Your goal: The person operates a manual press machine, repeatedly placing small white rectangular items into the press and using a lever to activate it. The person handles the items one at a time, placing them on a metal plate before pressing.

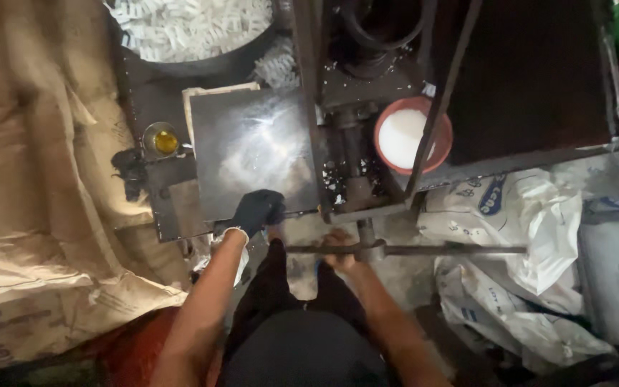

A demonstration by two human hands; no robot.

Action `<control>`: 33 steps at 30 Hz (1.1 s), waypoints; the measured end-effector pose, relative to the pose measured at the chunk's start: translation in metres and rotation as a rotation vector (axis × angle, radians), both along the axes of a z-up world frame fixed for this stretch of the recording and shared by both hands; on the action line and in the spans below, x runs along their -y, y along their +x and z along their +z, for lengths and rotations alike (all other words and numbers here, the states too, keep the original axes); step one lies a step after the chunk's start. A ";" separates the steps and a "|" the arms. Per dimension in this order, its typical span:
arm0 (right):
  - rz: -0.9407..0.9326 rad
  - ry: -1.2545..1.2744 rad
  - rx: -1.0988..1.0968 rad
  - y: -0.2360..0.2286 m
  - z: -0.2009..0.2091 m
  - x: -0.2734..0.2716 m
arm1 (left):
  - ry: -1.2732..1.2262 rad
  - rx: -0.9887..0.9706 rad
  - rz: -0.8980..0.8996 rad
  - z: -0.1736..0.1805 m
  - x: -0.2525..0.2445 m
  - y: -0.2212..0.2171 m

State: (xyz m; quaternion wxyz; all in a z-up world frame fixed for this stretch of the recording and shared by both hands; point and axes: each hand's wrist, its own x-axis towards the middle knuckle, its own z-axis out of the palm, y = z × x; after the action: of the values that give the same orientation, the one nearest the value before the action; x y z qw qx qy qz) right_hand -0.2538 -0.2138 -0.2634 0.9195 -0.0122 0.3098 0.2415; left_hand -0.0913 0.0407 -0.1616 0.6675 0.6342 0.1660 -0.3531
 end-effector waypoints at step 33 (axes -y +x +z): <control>0.151 -2.693 -0.731 0.023 0.177 0.273 | 0.351 0.535 -1.081 0.077 0.013 -0.038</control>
State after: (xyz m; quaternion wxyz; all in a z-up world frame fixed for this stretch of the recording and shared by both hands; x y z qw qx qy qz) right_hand -0.2304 -0.4864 -0.0859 0.0545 -0.8292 0.5190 -0.2002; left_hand -0.1295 0.0273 -0.0847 0.2989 0.7951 -0.2952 -0.4374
